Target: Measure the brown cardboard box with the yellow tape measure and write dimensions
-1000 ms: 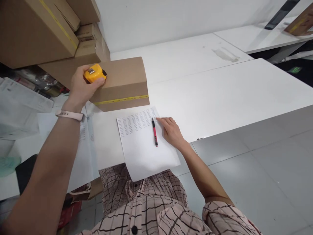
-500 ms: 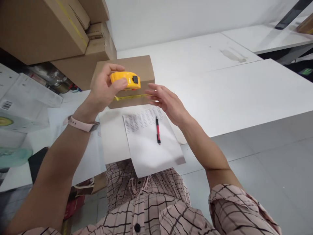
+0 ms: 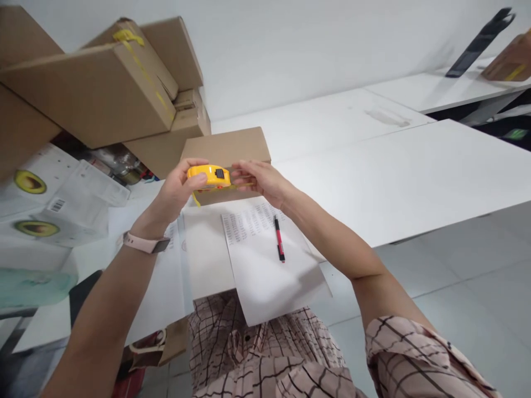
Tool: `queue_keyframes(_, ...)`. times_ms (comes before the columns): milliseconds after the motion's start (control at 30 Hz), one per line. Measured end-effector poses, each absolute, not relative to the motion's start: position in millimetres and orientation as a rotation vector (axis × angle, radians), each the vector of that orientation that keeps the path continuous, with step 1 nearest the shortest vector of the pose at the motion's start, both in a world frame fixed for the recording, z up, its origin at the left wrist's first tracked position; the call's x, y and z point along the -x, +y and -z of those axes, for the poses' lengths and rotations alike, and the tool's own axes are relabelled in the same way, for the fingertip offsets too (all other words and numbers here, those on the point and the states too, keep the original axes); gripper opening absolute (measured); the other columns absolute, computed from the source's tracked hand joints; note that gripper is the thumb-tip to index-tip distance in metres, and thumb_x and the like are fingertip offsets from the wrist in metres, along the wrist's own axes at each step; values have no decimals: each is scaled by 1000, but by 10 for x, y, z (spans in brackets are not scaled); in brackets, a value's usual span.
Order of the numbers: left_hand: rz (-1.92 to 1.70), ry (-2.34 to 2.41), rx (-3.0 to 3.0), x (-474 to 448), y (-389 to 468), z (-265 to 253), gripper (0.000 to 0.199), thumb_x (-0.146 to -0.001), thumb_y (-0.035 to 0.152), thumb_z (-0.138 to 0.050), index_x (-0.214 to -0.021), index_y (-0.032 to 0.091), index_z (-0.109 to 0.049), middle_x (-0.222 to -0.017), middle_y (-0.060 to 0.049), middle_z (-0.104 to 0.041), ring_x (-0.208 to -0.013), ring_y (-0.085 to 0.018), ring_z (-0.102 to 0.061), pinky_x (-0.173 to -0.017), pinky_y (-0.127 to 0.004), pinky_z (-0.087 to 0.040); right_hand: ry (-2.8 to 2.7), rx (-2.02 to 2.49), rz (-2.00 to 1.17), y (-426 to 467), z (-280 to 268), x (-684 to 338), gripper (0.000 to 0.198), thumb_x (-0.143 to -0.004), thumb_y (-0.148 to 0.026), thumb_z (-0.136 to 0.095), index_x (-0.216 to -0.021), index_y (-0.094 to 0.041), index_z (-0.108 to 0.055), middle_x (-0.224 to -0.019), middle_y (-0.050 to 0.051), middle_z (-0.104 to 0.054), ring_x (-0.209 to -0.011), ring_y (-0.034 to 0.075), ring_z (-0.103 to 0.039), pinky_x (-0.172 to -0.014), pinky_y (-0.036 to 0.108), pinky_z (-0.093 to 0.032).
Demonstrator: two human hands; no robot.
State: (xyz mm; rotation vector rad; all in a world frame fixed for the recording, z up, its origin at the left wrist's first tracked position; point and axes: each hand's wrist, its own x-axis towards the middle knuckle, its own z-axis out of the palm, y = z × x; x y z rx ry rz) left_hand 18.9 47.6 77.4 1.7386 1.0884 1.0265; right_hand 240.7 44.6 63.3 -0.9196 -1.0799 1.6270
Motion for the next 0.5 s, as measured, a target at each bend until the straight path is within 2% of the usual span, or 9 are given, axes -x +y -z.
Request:
queue_keyframes(200,-994,1069,-1647,-194,484,-773,51,-80,48,-71,-119,19,-55,-112,-9,-71,-101,-25,-70,-89,-40,-56,-1055,948,-1747,454,-654,-2356,27,-103,-29,-50,-103,-16,-73,-96,8,-76,-79,13,-69,-75,25,-57)
queue_keyframes(367,-978,1047,-1592,-125,558,-759,53,-80,49,-72,-120,19,-57,-113,-8,-71,-101,-25,-69,-87,-38,-54,-928,978,-1686,525,-710,-2415,17,-98,-28,-60,-94,-16,-71,-74,2,-67,-64,11,-61,-60,21,-53)
queue_keyframes(500,-1113,1057,-1490,158,766,-835,48,-77,47,-75,-114,19,-61,-112,-7,-71,-100,-23,-68,-80,-33,-54,-863,908,-1470,757,-800,-2666,11,-88,-23,-72,-83,-17,-65,-68,-2,-60,-56,7,-50,-51,17,-46)
